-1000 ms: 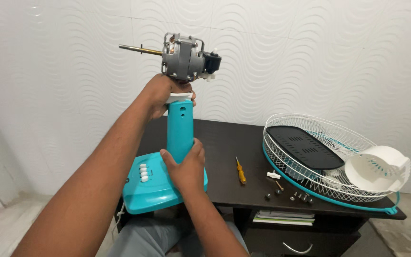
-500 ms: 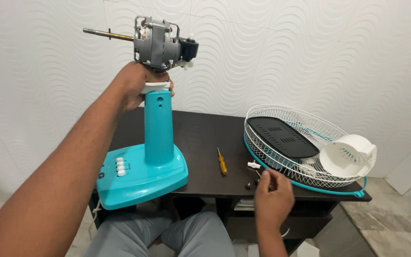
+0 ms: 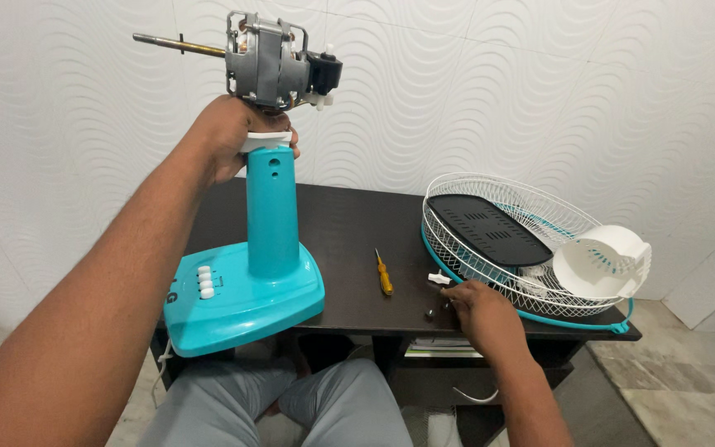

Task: The person assembles a disassembled electric fan on a table. They use a screwdriver to tighten screws on the motor, attach the motor to the fan stand, and fit the rear housing onto the motor assembly.

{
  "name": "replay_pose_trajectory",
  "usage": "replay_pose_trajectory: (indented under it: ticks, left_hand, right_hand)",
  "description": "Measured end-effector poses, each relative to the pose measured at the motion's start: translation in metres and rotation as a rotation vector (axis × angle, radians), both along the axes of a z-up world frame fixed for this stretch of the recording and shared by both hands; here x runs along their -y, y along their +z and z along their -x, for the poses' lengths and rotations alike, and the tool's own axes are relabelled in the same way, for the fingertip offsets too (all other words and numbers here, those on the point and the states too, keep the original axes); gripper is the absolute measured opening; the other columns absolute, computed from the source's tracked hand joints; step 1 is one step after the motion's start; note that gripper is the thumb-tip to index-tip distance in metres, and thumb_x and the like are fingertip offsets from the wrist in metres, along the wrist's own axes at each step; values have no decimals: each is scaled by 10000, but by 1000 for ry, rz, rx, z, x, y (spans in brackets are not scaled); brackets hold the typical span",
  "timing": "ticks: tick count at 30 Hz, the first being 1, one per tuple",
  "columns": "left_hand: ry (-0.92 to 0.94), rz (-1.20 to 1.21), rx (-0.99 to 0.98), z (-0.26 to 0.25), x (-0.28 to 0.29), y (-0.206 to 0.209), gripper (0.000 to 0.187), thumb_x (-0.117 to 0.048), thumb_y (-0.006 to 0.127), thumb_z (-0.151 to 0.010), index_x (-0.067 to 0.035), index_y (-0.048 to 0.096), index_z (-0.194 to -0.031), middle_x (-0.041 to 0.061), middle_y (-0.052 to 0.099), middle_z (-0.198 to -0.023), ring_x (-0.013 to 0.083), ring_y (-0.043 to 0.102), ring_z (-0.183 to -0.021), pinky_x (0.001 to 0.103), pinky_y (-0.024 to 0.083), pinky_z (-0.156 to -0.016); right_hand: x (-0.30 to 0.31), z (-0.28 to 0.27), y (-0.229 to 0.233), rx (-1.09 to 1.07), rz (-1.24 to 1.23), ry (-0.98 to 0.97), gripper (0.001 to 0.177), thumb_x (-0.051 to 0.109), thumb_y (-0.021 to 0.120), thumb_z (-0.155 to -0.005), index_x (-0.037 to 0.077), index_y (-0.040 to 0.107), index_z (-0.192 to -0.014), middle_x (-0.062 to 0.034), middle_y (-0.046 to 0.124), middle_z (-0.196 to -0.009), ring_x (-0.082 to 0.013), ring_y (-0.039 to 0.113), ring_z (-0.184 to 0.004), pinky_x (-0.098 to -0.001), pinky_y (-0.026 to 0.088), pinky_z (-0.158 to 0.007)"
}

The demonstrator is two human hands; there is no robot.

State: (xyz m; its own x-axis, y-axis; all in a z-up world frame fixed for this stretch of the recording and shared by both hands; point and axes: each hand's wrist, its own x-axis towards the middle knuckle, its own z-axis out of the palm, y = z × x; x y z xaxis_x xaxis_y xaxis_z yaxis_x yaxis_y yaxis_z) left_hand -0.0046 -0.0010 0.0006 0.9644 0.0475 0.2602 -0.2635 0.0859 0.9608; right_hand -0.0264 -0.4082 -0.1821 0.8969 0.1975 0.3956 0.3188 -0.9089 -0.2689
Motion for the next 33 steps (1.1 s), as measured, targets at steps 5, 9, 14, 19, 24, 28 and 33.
replay_pose_trajectory:
  ticks: [5, 9, 14, 19, 24, 28, 33]
  left_hand:
    - [-14, 2, 21, 0, -1, -1, 151, -56, 658, -867, 28, 664, -992, 178, 716, -901, 291, 751, -832, 452, 642, -764]
    - [-17, 12, 22, -1, -1, -1, 142, -56, 664, -865, 34, 663, -975, 177, 714, -888, 292, 752, -826, 439, 650, -773]
    - [10, -13, 20, 0, 0, 0, 139, -56, 666, -865, 37, 677, -967, 184, 722, -871, 292, 761, -810, 426, 652, -756]
    - [4, -11, 10, -1, -1, 0, 120, -50, 667, -863, 33, 686, -947, 178, 726, -864, 284, 759, -797, 416, 644, -737]
    - [-42, 26, -7, -10, -3, -2, 116, -49, 677, -858, 37, 684, -937, 169, 730, -850, 283, 746, -775, 421, 619, -701]
    - [-37, 9, -16, -13, -4, -5, 103, -45, 687, -852, 29, 691, -923, 160, 731, -847, 281, 742, -769, 421, 602, -692]
    - [-30, 18, -21, -15, -3, -6, 106, -45, 684, -851, 24, 693, -931, 165, 732, -847, 282, 743, -770, 420, 606, -693]
  right_hand:
    - [-5, -16, -1, -95, 157, -50, 233, 141, 666, -897, 203, 808, -1071, -63, 720, -1109, -280, 688, -1050, -410, 540, -926]
    - [-5, -21, -6, -74, 166, -70, 223, 146, 677, -887, 196, 808, -1060, -62, 723, -1097, -286, 690, -1045, -422, 543, -920]
    - [-3, -21, -5, -51, 138, -71, 213, 147, 676, -882, 180, 806, -1047, -84, 723, -1078, -306, 689, -1041, -433, 540, -917]
    - [-9, -6, 12, 7, 59, -119, 184, 172, 652, -923, 175, 797, -1035, -99, 708, -1069, -324, 689, -1002, -444, 542, -889]
    - [-27, 22, 51, 133, -199, -88, 176, 168, 663, -940, 150, 776, -1074, -100, 717, -1007, -300, 708, -872, -416, 549, -795]
    - [-64, 41, 84, 232, -416, 67, 178, 134, 679, -923, 120, 762, -1080, -68, 730, -987, -224, 692, -718, -339, 545, -673]
    - [-134, 46, 103, 50, -635, 256, 185, 147, 709, -894, 119, 782, -1062, -3, 751, -832, -100, 665, -670, -263, 532, -604]
